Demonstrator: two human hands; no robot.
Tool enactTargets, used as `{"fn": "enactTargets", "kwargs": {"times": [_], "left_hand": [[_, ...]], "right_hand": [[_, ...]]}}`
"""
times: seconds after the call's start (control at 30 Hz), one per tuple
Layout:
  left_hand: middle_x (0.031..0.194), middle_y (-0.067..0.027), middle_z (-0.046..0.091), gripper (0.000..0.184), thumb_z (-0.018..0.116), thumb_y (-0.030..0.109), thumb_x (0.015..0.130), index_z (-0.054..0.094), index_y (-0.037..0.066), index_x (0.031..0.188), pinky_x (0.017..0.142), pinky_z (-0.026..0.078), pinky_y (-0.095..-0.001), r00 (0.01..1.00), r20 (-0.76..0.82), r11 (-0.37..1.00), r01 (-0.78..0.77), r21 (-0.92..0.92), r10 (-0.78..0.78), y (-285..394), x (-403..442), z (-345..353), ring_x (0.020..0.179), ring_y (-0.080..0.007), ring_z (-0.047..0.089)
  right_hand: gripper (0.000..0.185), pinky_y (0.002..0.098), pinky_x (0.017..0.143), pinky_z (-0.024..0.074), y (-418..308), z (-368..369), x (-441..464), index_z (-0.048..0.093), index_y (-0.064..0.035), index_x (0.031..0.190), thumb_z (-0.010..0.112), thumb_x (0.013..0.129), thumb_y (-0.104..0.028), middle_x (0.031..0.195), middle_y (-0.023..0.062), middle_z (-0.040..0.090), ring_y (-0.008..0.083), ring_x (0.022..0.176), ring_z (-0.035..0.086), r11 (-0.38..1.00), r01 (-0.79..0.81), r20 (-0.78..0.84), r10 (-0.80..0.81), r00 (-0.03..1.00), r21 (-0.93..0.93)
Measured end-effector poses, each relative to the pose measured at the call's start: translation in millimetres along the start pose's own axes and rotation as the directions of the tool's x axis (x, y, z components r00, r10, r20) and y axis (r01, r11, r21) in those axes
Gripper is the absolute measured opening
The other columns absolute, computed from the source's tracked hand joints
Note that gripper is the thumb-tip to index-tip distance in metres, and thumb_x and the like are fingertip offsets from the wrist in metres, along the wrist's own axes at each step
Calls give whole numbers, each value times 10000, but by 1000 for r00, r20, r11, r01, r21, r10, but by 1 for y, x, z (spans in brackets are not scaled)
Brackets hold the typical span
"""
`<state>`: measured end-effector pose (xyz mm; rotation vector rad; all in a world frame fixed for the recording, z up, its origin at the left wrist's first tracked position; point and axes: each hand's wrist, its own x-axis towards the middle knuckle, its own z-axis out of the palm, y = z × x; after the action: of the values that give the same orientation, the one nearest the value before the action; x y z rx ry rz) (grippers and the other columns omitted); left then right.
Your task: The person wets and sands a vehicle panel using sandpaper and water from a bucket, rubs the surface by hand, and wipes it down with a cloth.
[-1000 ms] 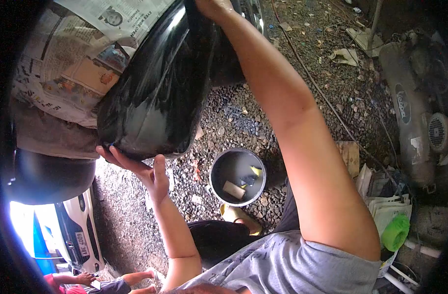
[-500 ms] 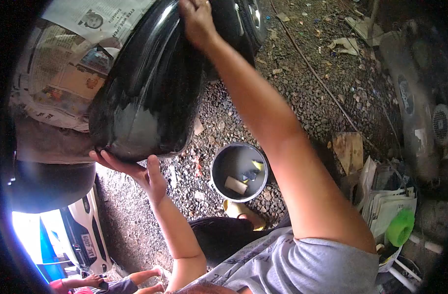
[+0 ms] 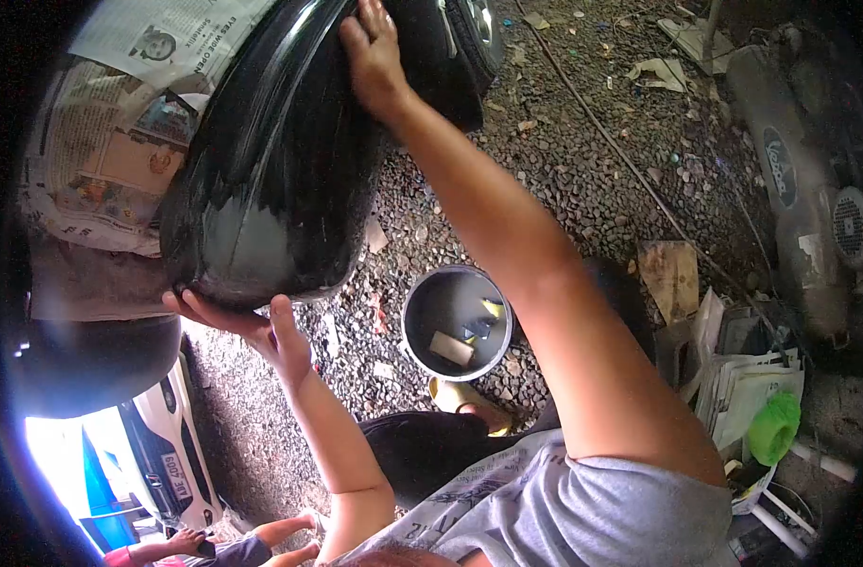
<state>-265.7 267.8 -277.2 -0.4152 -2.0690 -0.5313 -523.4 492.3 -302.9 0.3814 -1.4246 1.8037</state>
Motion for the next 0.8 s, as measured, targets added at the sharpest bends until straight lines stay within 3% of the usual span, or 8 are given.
{"fn": "enactTargets", "kwargs": {"times": [0.1,0.2,0.33,0.43,0.53,0.57,0.67,0.8], "left_hand": [[1654,-192,-118,1021,677,578,876,80,194,1611,1186,38,-624,999,25,998,-19,-55,21,2,1,-2,1523,-396,-130],[1654,-185,-111,1004,684,545,886,85,193,1612,1191,54,-615,1000,14,995,-27,-94,28,4,2,-2,1524,-392,-122],[1660,-170,-23,980,642,593,886,109,193,1603,1208,80,-606,999,-34,999,-23,-38,21,7,4,3,1531,-391,-28],[1665,-168,0,967,629,623,882,139,207,1605,1209,76,-601,999,-51,1000,-13,-17,13,6,2,2,1534,-389,-20],[1673,-157,-3,967,624,643,875,160,213,1607,1212,67,-598,1000,-14,997,-11,-75,10,6,1,-4,1539,-383,-31],[1666,-206,-85,911,656,503,923,167,167,1614,1198,47,-594,997,53,993,-49,-108,55,4,1,-12,1536,-402,-82],[1670,-199,-61,924,633,555,928,161,151,1612,1204,41,-595,995,88,988,-24,-154,38,6,2,-21,1539,-395,-67],[1683,-141,11,989,396,772,915,131,120,1609,1236,32,-538,998,28,965,65,-255,-60,10,-1,-20,1548,-328,7]], "right_hand": [[652,406,1238,142,42,0,2,311,-11,1546,442,1046,-408,1618,240,238,368,1501,223,919,263,59,-257,965,-292],[623,399,1240,116,-16,23,-91,272,28,1542,421,1065,-344,1627,236,196,341,1516,180,957,-261,-178,281,943,129],[655,421,1240,64,-98,66,-238,141,12,1573,408,1066,-305,1656,211,57,342,1536,75,903,-389,-210,422,882,181],[694,438,1240,26,-139,74,-299,43,0,1596,398,1066,-275,1677,193,-48,342,1552,-3,941,-329,-113,337,935,80],[732,462,1237,13,-147,50,-317,37,-1,1597,448,1044,-248,1672,214,-42,369,1548,-18,962,-268,76,263,962,56],[737,466,1236,10,-144,43,-318,44,1,1597,460,1038,-242,1671,222,-32,376,1547,-19,963,-259,134,248,959,72],[748,480,1235,24,-123,44,-274,64,4,1596,469,1034,-279,1668,234,-4,386,1547,-10,997,-64,38,62,997,49],[777,482,1235,26,-143,36,-199,65,-11,1600,440,1038,-395,1665,242,-10,383,1547,-19,981,136,110,-122,986,-138]]}}
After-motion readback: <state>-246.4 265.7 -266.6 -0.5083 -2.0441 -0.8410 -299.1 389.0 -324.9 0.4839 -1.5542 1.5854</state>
